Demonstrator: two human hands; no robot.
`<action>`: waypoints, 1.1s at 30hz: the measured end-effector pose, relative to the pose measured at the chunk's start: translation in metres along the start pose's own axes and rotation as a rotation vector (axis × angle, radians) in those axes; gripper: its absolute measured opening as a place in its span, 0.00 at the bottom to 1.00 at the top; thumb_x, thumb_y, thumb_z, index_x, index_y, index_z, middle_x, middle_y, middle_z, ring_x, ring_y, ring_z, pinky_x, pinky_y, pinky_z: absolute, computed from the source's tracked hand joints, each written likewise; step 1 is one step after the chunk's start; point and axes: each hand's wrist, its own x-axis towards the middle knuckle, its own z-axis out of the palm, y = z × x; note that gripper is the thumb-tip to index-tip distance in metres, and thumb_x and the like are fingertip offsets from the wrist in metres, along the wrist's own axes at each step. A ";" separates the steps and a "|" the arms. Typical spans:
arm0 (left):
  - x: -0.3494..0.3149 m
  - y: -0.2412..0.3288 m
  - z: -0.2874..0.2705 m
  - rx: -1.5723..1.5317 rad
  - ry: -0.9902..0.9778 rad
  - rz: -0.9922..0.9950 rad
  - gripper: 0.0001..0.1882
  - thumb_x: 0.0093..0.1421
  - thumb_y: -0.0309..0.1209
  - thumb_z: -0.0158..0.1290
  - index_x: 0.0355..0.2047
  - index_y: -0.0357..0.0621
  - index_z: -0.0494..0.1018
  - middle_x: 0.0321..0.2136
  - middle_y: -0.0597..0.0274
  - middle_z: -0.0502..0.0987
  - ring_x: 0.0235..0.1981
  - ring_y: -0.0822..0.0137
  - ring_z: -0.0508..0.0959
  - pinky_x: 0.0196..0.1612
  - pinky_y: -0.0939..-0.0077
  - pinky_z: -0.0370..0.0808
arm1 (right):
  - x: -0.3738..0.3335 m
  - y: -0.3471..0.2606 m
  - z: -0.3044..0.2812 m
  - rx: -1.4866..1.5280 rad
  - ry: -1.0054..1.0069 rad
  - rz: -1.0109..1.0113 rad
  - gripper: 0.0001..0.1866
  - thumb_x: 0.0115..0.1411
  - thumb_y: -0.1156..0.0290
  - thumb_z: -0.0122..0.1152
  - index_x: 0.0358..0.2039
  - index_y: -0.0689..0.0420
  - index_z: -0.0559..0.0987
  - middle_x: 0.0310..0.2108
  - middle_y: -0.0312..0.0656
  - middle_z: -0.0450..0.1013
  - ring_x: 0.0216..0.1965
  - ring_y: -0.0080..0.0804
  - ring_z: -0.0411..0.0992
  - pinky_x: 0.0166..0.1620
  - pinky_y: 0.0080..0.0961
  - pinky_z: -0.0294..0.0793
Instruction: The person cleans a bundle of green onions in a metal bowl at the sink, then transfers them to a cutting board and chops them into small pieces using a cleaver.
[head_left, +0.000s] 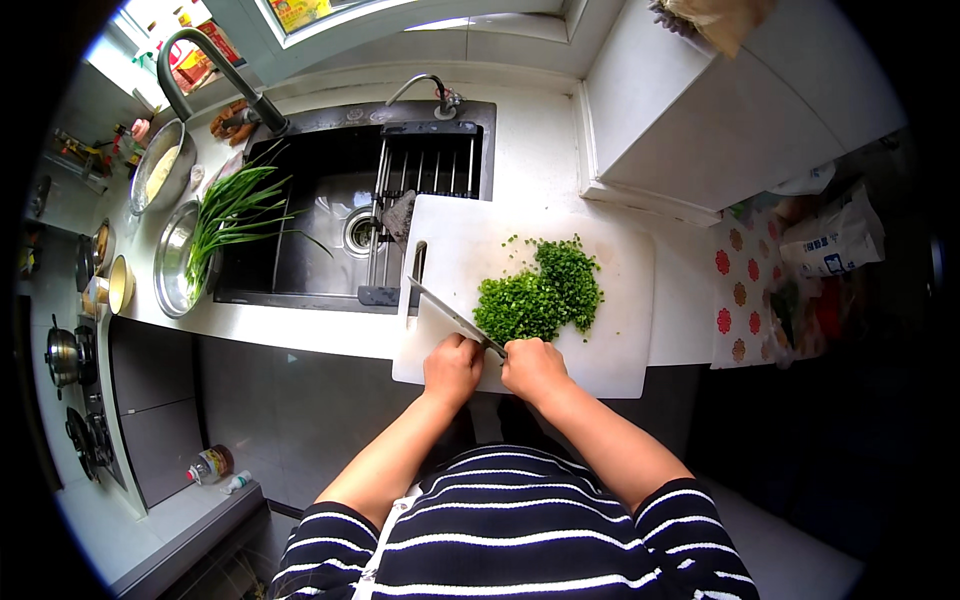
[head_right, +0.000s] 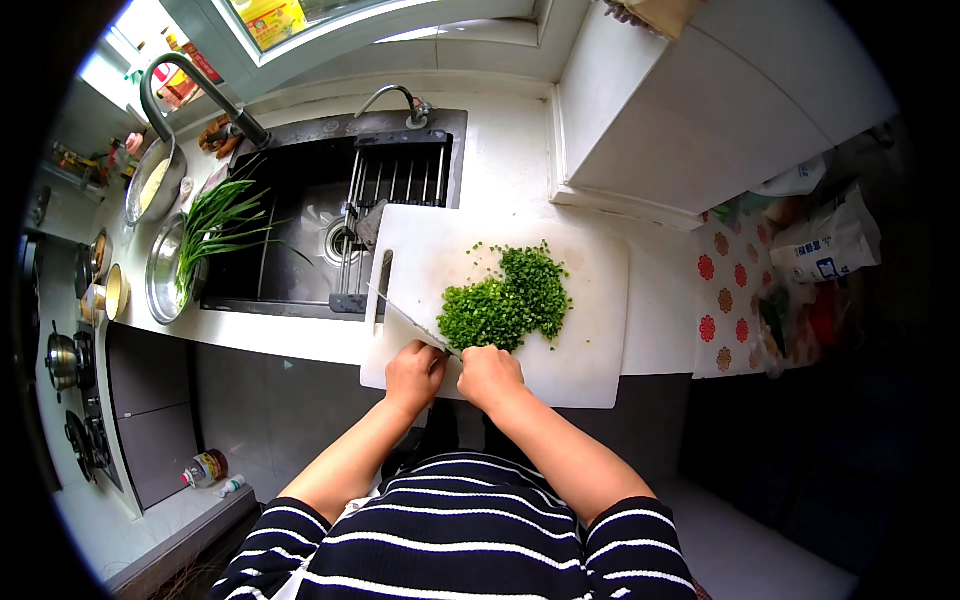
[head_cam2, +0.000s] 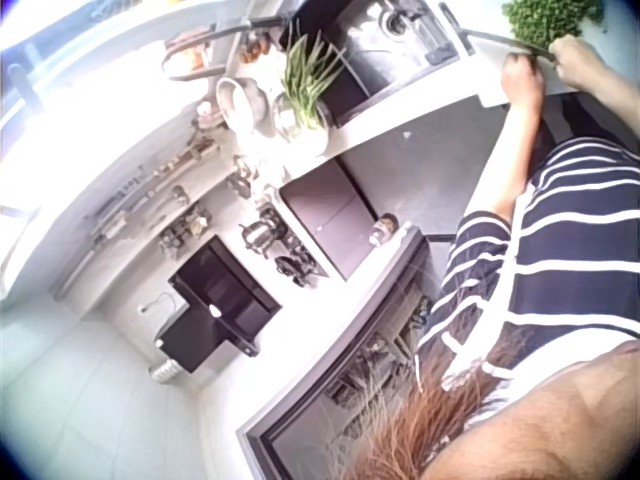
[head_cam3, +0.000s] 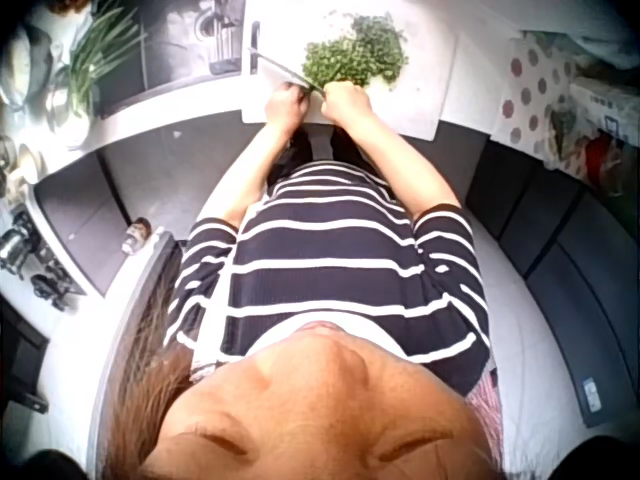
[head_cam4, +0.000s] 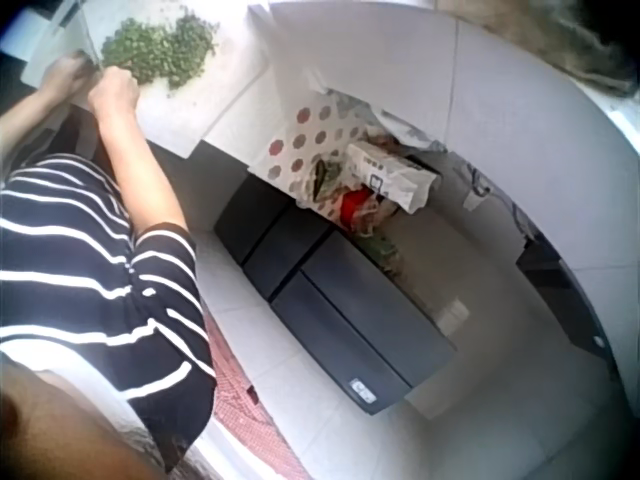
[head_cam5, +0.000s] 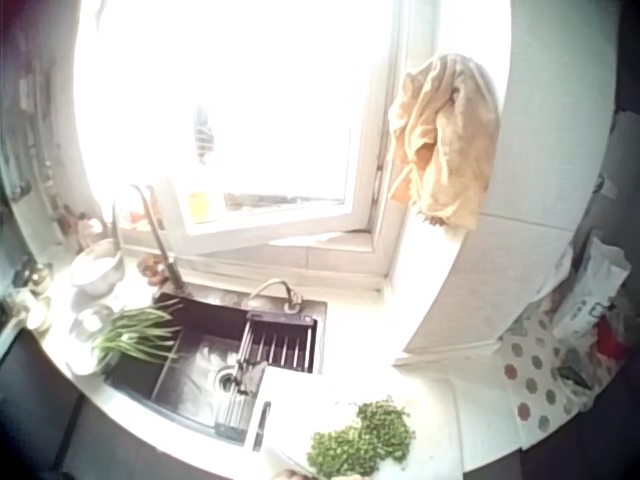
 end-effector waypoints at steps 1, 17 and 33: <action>-0.001 -0.002 0.000 -0.010 -0.003 0.010 0.03 0.50 0.30 0.57 0.24 0.46 0.76 0.25 0.57 0.75 0.27 0.53 0.77 0.27 0.59 0.75 | 0.001 -0.002 -0.001 -0.010 -0.011 0.002 0.08 0.52 0.70 0.54 0.26 0.56 0.81 0.27 0.52 0.77 0.33 0.54 0.76 0.40 0.46 0.76; 0.001 -0.007 0.001 -0.032 -0.104 -0.041 0.02 0.50 0.30 0.57 0.23 0.48 0.77 0.26 0.59 0.76 0.28 0.54 0.78 0.29 0.59 0.75 | -0.003 -0.007 -0.010 -0.001 -0.041 -0.045 0.08 0.51 0.71 0.54 0.28 0.57 0.81 0.28 0.54 0.77 0.34 0.53 0.77 0.41 0.45 0.76; -0.009 -0.014 0.003 -0.049 -0.014 0.045 0.03 0.50 0.29 0.58 0.24 0.47 0.75 0.26 0.58 0.75 0.27 0.53 0.76 0.28 0.60 0.74 | 0.003 -0.002 0.006 0.037 0.039 -0.094 0.09 0.51 0.69 0.54 0.25 0.57 0.81 0.25 0.54 0.76 0.31 0.54 0.76 0.39 0.46 0.76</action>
